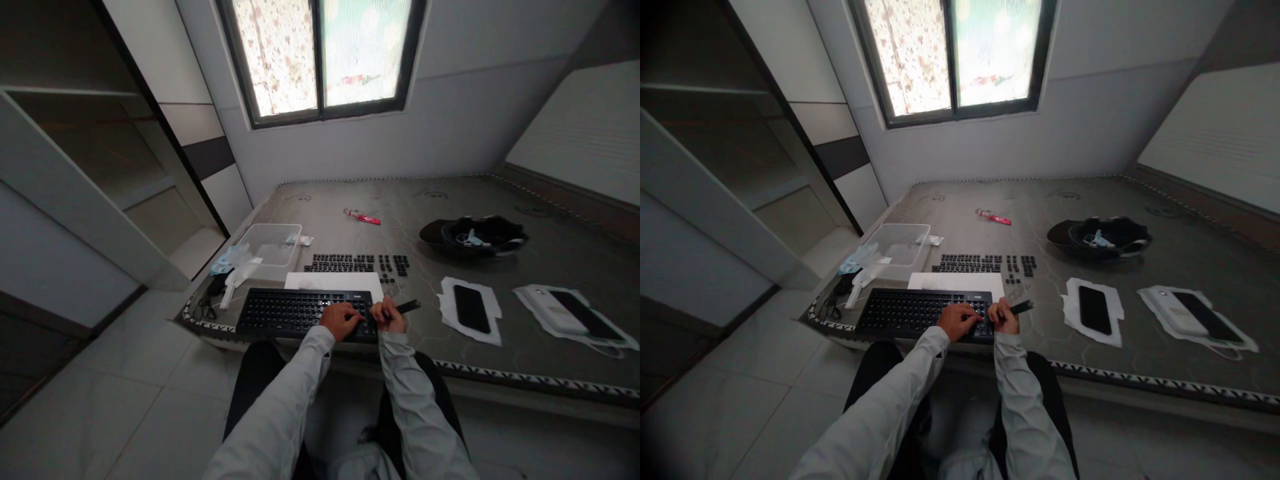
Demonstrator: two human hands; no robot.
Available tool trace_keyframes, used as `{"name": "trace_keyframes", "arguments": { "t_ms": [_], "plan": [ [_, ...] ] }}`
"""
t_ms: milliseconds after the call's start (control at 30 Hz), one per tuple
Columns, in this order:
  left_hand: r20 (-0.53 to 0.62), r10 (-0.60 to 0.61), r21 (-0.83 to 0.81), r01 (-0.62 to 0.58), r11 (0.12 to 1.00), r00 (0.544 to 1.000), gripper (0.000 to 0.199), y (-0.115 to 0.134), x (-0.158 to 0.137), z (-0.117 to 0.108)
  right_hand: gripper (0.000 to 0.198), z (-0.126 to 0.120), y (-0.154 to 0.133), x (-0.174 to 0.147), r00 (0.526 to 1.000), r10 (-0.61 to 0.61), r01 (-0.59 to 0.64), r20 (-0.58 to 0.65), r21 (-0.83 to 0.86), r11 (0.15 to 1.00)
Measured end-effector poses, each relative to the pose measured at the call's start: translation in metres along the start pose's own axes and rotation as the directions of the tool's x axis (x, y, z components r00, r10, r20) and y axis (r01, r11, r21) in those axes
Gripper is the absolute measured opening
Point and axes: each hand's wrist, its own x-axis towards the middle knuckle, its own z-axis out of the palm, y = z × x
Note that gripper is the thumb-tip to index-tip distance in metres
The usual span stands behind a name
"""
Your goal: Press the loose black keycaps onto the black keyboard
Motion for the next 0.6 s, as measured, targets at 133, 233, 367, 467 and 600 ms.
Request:
{"name": "trace_keyframes", "arguments": {
  "t_ms": [133, 233, 367, 467, 600],
  "plan": [
    [0.019, -0.022, -0.012, 0.022, 1.000, 1.000, 0.022, 0.001, 0.000, -0.001, 0.060, 0.003, 0.003, 0.000, 0.999, 0.042, -0.042, 0.012, 0.042, 0.998],
    [0.007, -0.025, -0.017, 0.025, 1.000, 1.000, 0.022, 0.001, 0.000, -0.002, 0.061, 0.008, 0.005, -0.001, 0.997, 0.079, -0.079, 0.000, 0.078, 0.994],
    [0.005, -0.009, -0.030, 0.009, 1.000, 1.000, 0.022, 0.001, 0.000, -0.002, 0.061, 0.013, 0.009, 0.000, 0.993, 0.109, -0.105, -0.042, 0.082, 0.991],
    [0.008, -0.006, -0.035, 0.006, 0.999, 1.000, 0.022, 0.000, 0.000, -0.003, 0.061, 0.015, 0.014, 0.001, 0.989, 0.115, -0.112, -0.097, 0.030, 0.993],
    [0.002, -0.002, -0.045, 0.003, 0.999, 1.000, 0.021, -0.001, 0.000, -0.002, 0.061, 0.013, 0.022, -0.001, 0.981, 0.149, -0.160, -0.126, -0.079, 0.984]
  ]
}}
